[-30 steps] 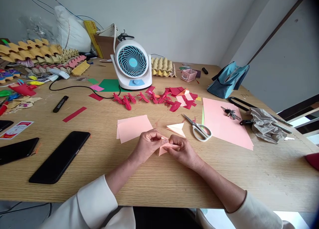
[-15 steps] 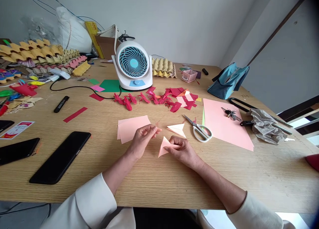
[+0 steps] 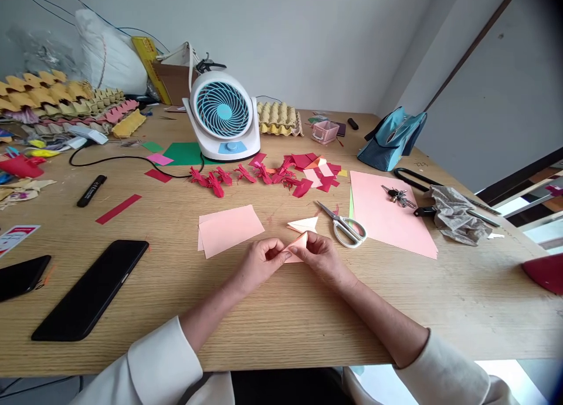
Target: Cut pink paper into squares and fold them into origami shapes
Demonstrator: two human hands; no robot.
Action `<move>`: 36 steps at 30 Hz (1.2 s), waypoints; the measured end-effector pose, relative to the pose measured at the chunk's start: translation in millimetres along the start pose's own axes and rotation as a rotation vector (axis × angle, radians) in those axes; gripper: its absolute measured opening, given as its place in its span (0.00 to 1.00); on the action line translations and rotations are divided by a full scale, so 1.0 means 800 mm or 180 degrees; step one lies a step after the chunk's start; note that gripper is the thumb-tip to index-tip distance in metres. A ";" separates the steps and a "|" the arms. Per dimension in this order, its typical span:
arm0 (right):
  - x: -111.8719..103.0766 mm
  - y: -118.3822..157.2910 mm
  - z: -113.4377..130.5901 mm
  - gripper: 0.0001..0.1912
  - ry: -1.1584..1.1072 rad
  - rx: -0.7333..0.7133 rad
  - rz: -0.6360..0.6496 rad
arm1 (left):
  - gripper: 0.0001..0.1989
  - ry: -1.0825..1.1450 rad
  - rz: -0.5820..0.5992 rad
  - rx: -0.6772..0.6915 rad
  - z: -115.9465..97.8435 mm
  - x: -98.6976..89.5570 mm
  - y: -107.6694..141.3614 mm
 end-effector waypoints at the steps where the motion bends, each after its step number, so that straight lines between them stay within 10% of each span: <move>1: 0.000 0.000 0.002 0.18 -0.0011 0.0013 0.0004 | 0.16 -0.0064 0.0027 0.0001 -0.001 0.000 0.000; 36: -0.018 -0.003 0.002 0.20 -0.0132 0.0011 -0.0589 | 0.15 0.1211 -0.0503 -0.0742 0.006 -0.019 -0.007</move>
Point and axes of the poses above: each hand's wrist, its own y-axis away from the middle knuckle, its own x-axis out of the palm, z = x × y, the point moved 2 cm from there along -y, towards the middle knuckle, and after that the axes turned 9 degrees about y, right-handed, at the moved point
